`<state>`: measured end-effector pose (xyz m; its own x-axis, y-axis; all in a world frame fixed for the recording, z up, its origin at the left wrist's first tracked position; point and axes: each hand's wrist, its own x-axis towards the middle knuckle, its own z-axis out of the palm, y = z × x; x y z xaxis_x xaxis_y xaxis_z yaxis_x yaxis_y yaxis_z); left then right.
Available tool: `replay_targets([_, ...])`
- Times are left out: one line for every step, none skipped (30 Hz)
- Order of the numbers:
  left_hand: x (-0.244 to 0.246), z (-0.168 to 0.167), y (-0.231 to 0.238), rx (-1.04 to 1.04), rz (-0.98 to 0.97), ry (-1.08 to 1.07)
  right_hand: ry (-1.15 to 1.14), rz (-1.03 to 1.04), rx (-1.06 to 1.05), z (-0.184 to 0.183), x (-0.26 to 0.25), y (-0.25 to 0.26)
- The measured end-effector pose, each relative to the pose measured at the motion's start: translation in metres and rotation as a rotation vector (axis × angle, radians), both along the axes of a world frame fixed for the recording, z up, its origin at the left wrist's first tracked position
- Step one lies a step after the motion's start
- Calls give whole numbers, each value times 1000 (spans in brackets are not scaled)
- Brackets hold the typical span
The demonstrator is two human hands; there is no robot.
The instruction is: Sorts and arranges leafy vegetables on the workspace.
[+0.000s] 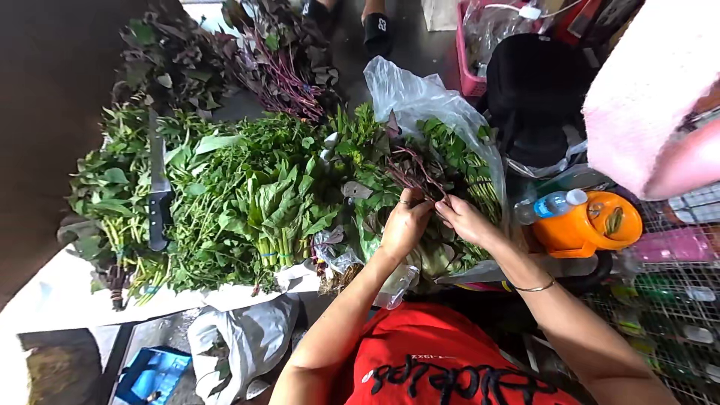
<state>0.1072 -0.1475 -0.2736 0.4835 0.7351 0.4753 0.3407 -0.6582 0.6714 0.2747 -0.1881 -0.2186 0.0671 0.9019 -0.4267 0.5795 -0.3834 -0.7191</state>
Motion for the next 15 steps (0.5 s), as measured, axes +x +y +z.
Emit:
replay_targets([-1,4,6,-13,-7,-43,-26,14,27,6,5,6])
replay_targets([-4,9,12,-33,-20,-73,-27,9,56,15,11,14])
replay_targets([-11,17,20,-39,-27,-96,-4,-13,83,28,18,23])
replay_targets([-20,25,29,-55,-22,-96,34,-45,116,45,25,31])
replay_targets([-31,32,39,-58,1,-87,72,-81,165,61,35,39])
replay_targets([-45,39,47,-59,31,-63,114,-130,253,72,46,47])
replay_targets([-60,44,53,-44,62,-39,198,-169,298,88,55,57])
replay_targets([-76,49,58,-24,89,-11,280,-184,345,109,61,64])
replay_targets([-92,54,61,-7,113,18,345,-180,409,127,67,69])
replay_targets([-107,60,64,3,137,38,383,-164,462,144,72,72])
replay_targets([-120,68,67,10,160,58,383,-146,483,163,73,72])
replay_targets([-131,80,70,25,182,72,376,-135,516,176,74,74])
replay_targets([-139,96,72,54,200,78,373,-134,553,187,73,75])
replay_targets([-145,115,75,101,221,74,375,-118,596,196,70,76])
replay_targets([-147,137,76,164,236,65,370,-84,640,204,64,78])
